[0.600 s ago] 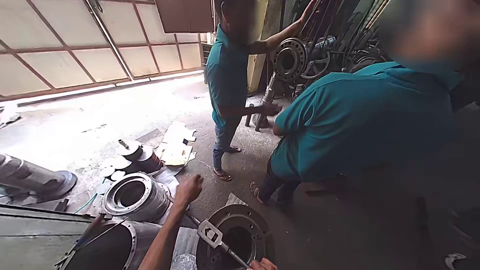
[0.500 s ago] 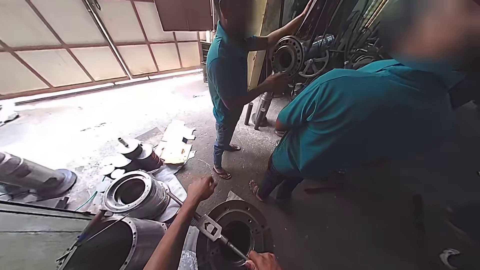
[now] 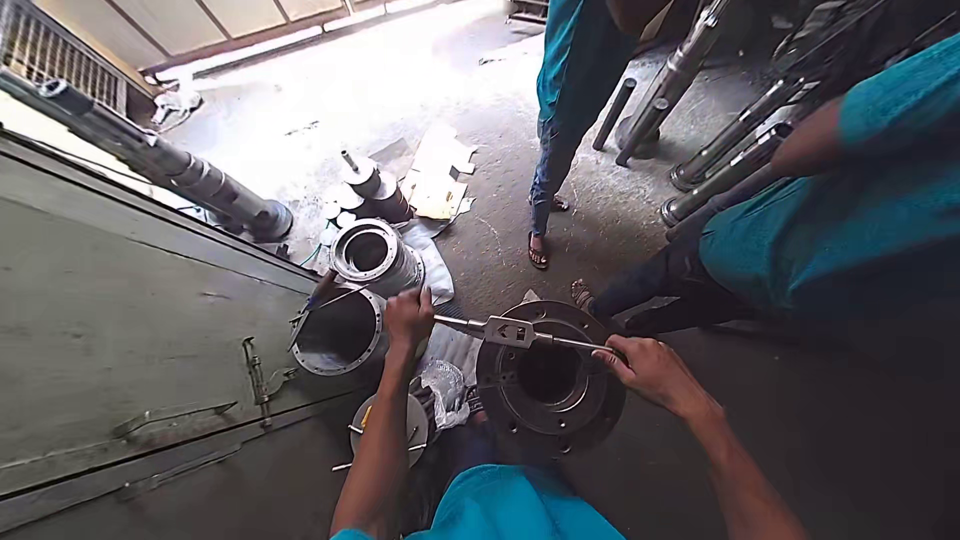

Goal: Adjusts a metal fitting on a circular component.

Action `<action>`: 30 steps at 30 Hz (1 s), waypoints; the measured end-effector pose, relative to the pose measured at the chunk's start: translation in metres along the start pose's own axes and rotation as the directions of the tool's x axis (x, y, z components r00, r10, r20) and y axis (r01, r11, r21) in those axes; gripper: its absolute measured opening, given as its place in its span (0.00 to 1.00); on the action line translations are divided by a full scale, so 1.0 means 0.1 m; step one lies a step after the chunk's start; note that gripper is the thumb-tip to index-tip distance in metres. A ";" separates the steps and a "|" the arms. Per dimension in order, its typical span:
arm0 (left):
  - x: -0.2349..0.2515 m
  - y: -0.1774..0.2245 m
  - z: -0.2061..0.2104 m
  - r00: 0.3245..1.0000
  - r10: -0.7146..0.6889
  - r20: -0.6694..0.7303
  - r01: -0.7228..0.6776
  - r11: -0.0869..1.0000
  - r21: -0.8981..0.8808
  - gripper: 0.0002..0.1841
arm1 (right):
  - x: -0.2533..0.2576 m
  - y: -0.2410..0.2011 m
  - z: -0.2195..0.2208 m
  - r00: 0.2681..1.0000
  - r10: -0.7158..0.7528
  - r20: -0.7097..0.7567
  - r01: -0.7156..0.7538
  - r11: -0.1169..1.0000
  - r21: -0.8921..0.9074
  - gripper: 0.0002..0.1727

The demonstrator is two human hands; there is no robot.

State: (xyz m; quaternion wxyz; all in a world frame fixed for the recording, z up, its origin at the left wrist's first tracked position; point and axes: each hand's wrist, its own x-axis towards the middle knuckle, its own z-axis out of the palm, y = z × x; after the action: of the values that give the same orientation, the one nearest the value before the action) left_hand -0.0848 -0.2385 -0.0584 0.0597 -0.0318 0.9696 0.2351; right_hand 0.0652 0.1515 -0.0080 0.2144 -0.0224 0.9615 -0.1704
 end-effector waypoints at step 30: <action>0.54 1.33 0.59 0.811 0.577 0.096 -0.401 0.668 -0.627 0.25 | -0.10 -1.94 1.20 0.910 -0.186 0.371 -0.300 0.323 0.897 0.18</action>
State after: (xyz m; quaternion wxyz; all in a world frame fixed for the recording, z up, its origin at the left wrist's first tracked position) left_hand -0.1440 -0.0947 -0.0576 0.1209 0.2502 0.8028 0.5276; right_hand 0.1185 -0.0680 -0.0403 0.3891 0.1061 0.6126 -0.6798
